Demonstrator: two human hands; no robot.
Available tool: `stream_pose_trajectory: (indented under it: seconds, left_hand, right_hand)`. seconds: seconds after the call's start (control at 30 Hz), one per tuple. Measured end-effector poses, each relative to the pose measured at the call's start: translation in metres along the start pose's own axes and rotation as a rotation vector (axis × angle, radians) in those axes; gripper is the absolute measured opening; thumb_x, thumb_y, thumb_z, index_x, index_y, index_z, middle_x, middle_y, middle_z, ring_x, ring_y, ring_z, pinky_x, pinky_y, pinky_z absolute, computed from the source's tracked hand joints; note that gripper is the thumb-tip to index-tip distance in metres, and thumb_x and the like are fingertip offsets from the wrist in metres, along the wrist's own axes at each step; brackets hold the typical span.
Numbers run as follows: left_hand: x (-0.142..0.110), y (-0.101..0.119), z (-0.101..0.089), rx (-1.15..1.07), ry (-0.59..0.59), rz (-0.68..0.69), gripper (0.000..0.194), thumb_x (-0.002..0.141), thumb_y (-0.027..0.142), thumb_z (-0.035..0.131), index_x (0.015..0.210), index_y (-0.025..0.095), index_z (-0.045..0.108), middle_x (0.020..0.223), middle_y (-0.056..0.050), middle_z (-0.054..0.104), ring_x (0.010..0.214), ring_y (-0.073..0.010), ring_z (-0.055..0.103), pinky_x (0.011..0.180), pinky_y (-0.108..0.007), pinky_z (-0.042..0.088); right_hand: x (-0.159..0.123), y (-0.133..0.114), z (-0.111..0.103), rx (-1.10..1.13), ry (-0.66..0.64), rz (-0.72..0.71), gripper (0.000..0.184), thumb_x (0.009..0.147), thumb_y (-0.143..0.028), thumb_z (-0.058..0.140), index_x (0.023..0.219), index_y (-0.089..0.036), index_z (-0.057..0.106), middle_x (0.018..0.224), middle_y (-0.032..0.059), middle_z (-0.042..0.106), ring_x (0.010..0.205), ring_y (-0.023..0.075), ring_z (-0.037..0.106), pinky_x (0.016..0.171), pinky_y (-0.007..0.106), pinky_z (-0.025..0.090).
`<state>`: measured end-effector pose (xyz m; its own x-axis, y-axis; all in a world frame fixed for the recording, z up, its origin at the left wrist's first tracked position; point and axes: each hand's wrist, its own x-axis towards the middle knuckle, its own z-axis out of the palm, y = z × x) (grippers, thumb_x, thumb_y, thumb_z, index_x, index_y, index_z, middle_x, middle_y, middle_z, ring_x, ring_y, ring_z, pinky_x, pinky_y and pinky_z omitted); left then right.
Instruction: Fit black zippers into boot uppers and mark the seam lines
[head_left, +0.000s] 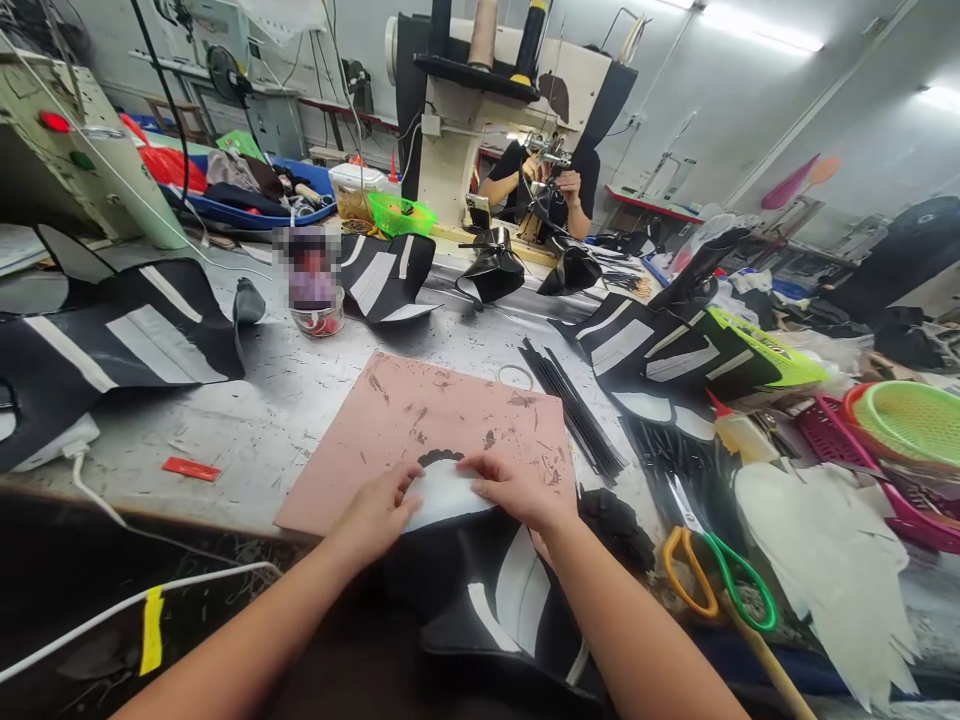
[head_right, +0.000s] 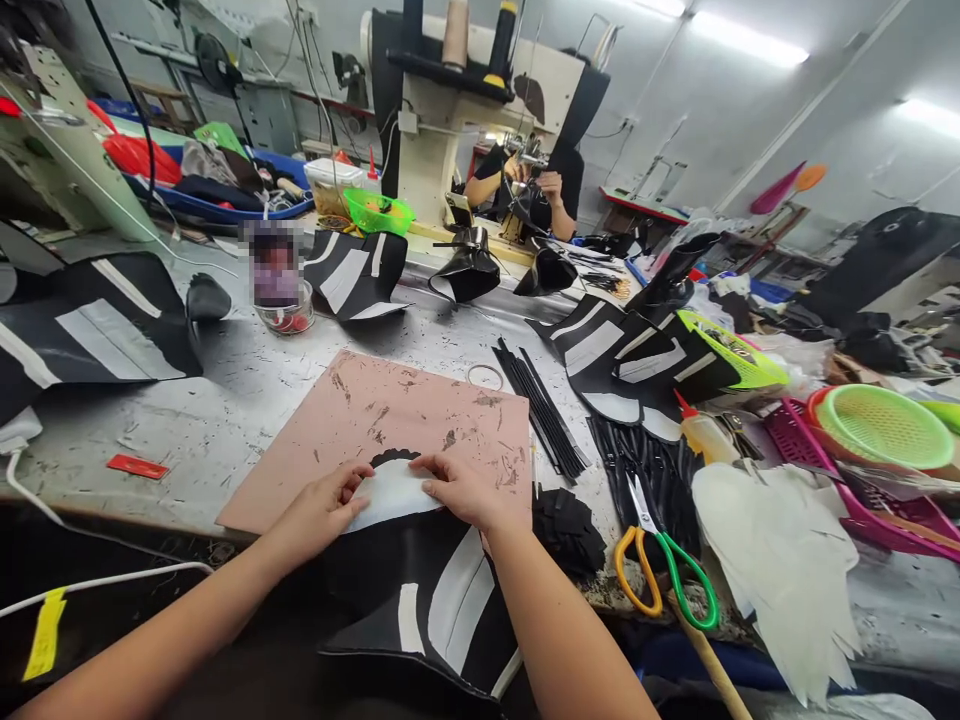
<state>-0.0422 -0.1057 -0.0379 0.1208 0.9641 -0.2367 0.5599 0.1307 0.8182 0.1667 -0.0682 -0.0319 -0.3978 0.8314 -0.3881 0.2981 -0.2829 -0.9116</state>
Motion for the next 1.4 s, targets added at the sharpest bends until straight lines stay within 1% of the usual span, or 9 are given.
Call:
stream_pose_trajectory:
  seconds: [0.17, 0.37, 0.53, 0.6, 0.73, 0.9, 1.07, 1.27, 1.4]
  left_hand:
    - [-0.006, -0.002, 0.004, 0.074, 0.041, 0.042, 0.032, 0.073, 0.035, 0.045, 0.095, 0.019, 0.063, 0.073, -0.001, 0.057, 0.064, -0.0144, 0.052, 0.067, -0.027, 0.044]
    - [-0.005, -0.004, 0.005, 0.224, 0.086, 0.105, 0.030, 0.078, 0.028, 0.045, 0.100, 0.017, 0.063, 0.077, -0.002, 0.061, 0.066, -0.0129, 0.055, 0.065, -0.023, 0.047]
    - [-0.007, 0.002, 0.006, 0.480, 0.084, 0.135, 0.028, 0.080, 0.023, 0.044, 0.099, 0.018, 0.064, 0.087, -0.006, 0.064, 0.072, -0.0157, 0.058, 0.068, -0.027, 0.048]
    - [-0.010, 0.001, 0.008, 0.658, 0.115, 0.243, 0.030, 0.080, 0.018, 0.042, 0.100, 0.019, 0.064, 0.098, -0.009, 0.063, 0.086, -0.0219, 0.059, 0.074, -0.034, 0.048]
    - [-0.008, -0.012, 0.015, 0.919, 0.066, 0.703, 0.050, 0.076, 0.002, 0.036, 0.117, 0.023, 0.055, 0.124, -0.010, 0.053, 0.116, -0.0268, 0.047, 0.090, -0.043, 0.043]
    - [0.003, -0.018, 0.021, 0.927, 0.045, 0.860, 0.050, 0.073, 0.001, 0.036, 0.117, 0.017, 0.054, 0.120, -0.013, 0.056, 0.115, -0.0258, 0.049, 0.089, -0.040, 0.047]
    - [-0.010, -0.030, 0.012, 0.855, 0.158, 0.982, 0.041, 0.079, 0.003, 0.031, 0.105, 0.013, 0.062, 0.110, -0.013, 0.063, 0.108, -0.0232, 0.056, 0.087, -0.036, 0.049]
    - [-0.044, -0.048, -0.009, 0.612, -0.048, 0.743, 0.043, 0.080, 0.012, 0.030, 0.106, 0.021, 0.063, 0.108, -0.008, 0.065, 0.104, -0.0209, 0.058, 0.088, -0.033, 0.048]
    - [-0.055, -0.001, -0.021, 0.082, -0.374, 0.457, 0.047, 0.079, 0.032, 0.044, 0.125, 0.023, 0.046, 0.110, -0.008, 0.063, 0.099, -0.0208, 0.059, 0.087, -0.034, 0.048]
  right_hand:
    - [0.005, 0.009, 0.001, -0.158, 0.209, -0.085, 0.017, 0.065, -0.019, 0.058, 0.081, -0.018, 0.064, 0.083, 0.0032, 0.065, 0.079, 0.0178, 0.058, 0.072, 0.033, 0.045]
    - [0.006, 0.015, 0.004, -0.255, 0.248, -0.163, 0.018, 0.070, -0.017, 0.057, 0.085, -0.018, 0.066, 0.085, 0.0039, 0.067, 0.080, 0.0181, 0.061, 0.076, 0.033, 0.046]
    - [0.001, 0.014, 0.008, -0.759, 0.322, -0.325, 0.020, 0.079, -0.019, 0.055, 0.095, -0.022, 0.065, 0.093, 0.0068, 0.062, 0.087, 0.0203, 0.057, 0.077, 0.034, 0.046]
    - [-0.004, 0.012, 0.000, -1.005, 0.334, -0.342, 0.026, 0.080, -0.029, 0.057, 0.105, -0.024, 0.062, 0.098, 0.0093, 0.059, 0.092, 0.0246, 0.054, 0.078, 0.039, 0.046]
    - [-0.012, 0.003, -0.017, -1.226, 0.322, -0.349, 0.049, 0.074, -0.035, 0.065, 0.119, -0.020, 0.054, 0.115, 0.0134, 0.056, 0.104, 0.0314, 0.050, 0.087, 0.048, 0.041]
    - [0.003, -0.006, 0.009, -1.107, 0.035, -0.639, 0.039, 0.089, -0.019, 0.040, 0.128, -0.017, 0.045, 0.133, 0.0096, 0.046, 0.122, 0.0181, 0.041, 0.102, 0.035, 0.034]
    - [0.021, 0.006, 0.032, -1.089, -0.148, -0.670, 0.050, 0.091, -0.039, 0.036, 0.135, -0.015, 0.035, 0.141, 0.0095, 0.035, 0.132, 0.0177, 0.027, 0.109, 0.036, 0.021]
    - [0.014, 0.007, 0.029, -1.086, -0.103, -0.637, 0.066, 0.079, -0.058, 0.047, 0.136, -0.027, 0.034, 0.145, 0.0085, 0.026, 0.134, 0.0281, 0.019, 0.108, 0.049, 0.009]
    - [0.014, -0.002, 0.031, -1.082, -0.116, -0.586, 0.065, 0.078, -0.057, 0.049, 0.135, -0.029, 0.034, 0.147, 0.0110, 0.018, 0.135, 0.0316, 0.013, 0.106, 0.054, 0.007]
